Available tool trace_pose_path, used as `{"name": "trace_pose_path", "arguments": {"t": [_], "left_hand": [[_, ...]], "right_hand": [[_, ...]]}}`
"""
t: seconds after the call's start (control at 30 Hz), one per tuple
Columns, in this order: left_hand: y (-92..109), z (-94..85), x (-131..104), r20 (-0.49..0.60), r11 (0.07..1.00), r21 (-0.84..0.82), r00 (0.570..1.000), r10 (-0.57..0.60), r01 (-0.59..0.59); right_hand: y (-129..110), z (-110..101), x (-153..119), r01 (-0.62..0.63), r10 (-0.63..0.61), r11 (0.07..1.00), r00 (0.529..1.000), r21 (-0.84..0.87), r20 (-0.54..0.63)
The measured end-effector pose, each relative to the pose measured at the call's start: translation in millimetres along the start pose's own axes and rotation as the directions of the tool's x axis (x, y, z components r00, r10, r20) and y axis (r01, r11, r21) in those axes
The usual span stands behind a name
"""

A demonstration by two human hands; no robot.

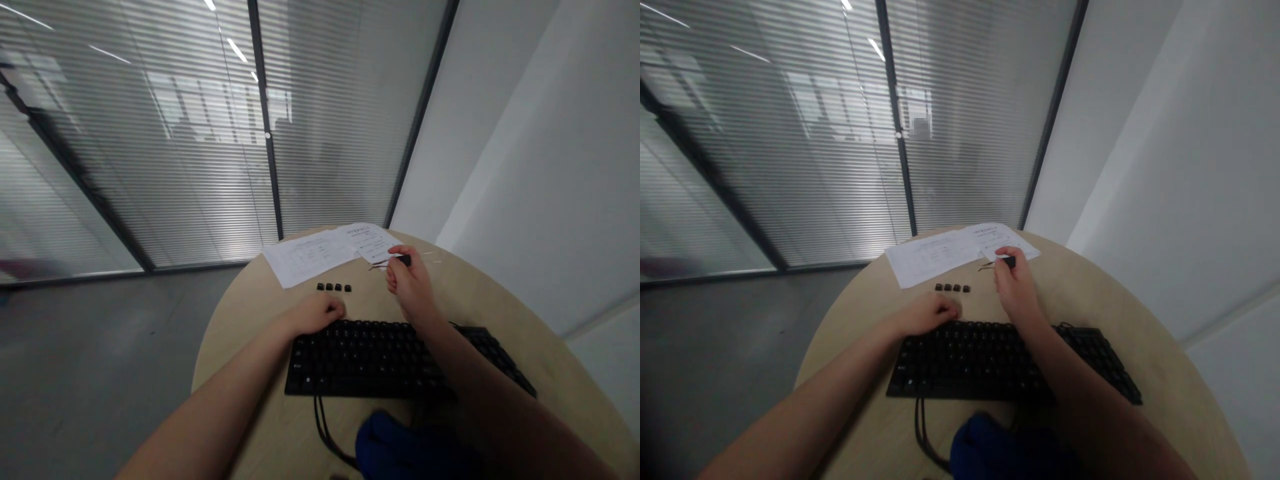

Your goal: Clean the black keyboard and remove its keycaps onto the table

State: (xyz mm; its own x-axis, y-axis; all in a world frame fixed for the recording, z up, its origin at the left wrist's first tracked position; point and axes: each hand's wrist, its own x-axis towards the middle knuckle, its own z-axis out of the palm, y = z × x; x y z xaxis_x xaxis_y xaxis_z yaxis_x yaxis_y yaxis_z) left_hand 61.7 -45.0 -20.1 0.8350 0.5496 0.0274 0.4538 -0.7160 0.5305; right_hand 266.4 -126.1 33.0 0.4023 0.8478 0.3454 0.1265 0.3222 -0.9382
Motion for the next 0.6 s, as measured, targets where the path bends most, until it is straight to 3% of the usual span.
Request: {"name": "trace_pose_path", "arguments": {"t": [0.07,0.13,0.23,0.3,0.43,0.6], "left_hand": [[-5,-4.0,1,0.016,0.995,-0.093,0.999,0.029,-0.027],[-7,-6.7,0,0.022,0.987,-0.157,0.999,0.034,-0.03],[-8,-9.0,-1,0.033,0.976,-0.214,0.998,0.045,-0.037],[-8,-10.0,-2,0.061,0.974,-0.222,0.997,0.054,-0.039],[-6,-10.9,-3,0.098,0.981,-0.193,0.994,0.056,-0.036],[-5,-9.8,-1,0.108,0.981,-0.182,0.991,0.084,-0.063]], "right_hand": [[-24,-7,-5,-0.063,0.059,0.998,0.985,0.02,0.163],[-38,-11,-12,-0.112,0.112,0.993,0.936,-0.019,0.334],[-29,-13,-22,-0.196,0.235,0.972,0.801,-0.129,0.551],[-9,-10,-27,-0.249,0.319,0.948,0.748,-0.2,0.581],[32,-1,-34,-0.279,0.359,0.931,0.811,-0.235,0.462],[50,6,-39,-0.237,0.294,0.954,0.858,-0.184,0.422]]}}
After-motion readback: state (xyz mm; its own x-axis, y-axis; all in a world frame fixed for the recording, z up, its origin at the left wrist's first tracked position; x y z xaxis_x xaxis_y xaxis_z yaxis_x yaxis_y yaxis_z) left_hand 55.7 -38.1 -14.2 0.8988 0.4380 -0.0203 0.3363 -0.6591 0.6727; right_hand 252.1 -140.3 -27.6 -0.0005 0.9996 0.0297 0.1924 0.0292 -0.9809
